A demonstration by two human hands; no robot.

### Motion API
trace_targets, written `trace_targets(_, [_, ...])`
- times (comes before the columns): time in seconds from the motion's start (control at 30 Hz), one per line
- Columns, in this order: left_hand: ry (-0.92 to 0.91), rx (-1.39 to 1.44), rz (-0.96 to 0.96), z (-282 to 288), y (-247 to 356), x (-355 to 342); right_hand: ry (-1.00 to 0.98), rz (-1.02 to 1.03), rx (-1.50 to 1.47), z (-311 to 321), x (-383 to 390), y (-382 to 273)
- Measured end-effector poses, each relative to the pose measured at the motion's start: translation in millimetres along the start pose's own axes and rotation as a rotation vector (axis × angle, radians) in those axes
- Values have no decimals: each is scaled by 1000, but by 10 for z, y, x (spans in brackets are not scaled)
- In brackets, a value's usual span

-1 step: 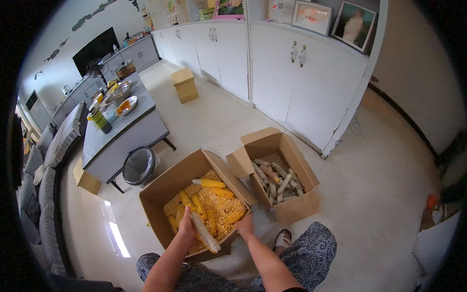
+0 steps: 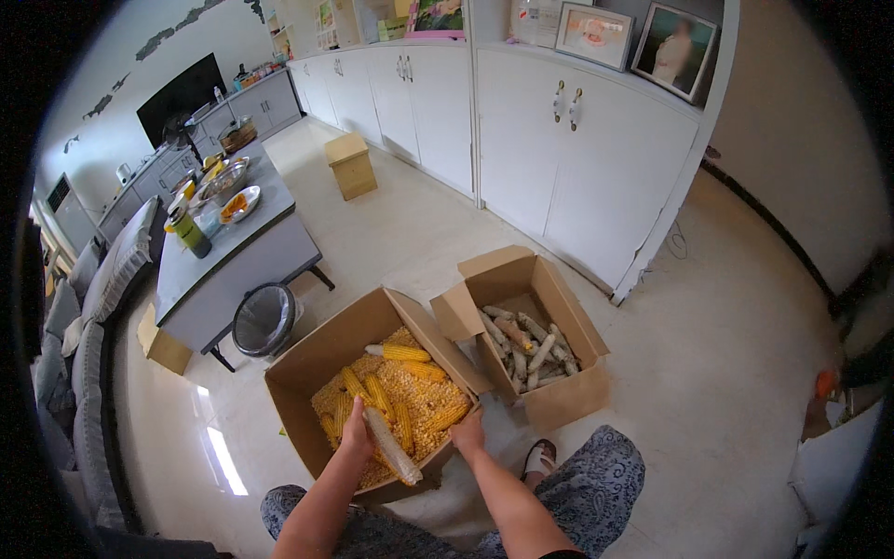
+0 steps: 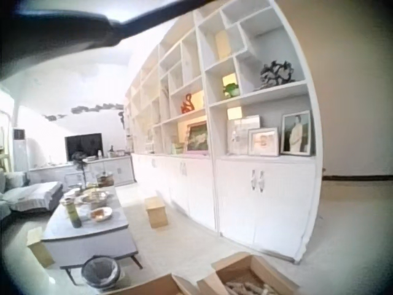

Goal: The person sits on the floor and shucks corn cobs by hand, removing the kernels from the cobs. They place the shucked cobs into a cardboard box and the loose kernels into another box.

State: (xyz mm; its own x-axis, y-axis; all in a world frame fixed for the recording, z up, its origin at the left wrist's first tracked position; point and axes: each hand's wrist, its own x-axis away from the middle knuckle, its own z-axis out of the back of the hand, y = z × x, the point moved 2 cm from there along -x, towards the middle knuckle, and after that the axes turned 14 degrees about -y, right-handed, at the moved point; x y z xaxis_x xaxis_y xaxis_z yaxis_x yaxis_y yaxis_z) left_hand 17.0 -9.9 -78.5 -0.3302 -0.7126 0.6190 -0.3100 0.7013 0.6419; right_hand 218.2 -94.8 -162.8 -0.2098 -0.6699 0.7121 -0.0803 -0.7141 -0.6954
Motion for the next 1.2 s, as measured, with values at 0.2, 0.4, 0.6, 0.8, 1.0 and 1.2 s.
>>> trace_targets(0.2, [-137, -31, -55, -142, -5, -25, 74, 28, 275, 204, -126, 218])
trace_targets(0.4, [-96, 9, 28, -213, 14, 188, 165, 102, 220, 214, -123, 423])
trace_targets(0.6, [-250, -110, -107, -267, -256, -91, 196, 66, 130, 346, -307, 336])
trace_targets(0.8, [-266, -175, -178, -615, -503, -260, -41, 124, 148, 647, 169, -65])
trace_targets(1.0, [-240, -252, -197, -513, -416, -249, -575, 69, -254, -119, 1323, -582])
trace_targets(1.2, [-282, -232, -150, -405, -317, -114, -402, 239, 13, -301, 1417, -532])
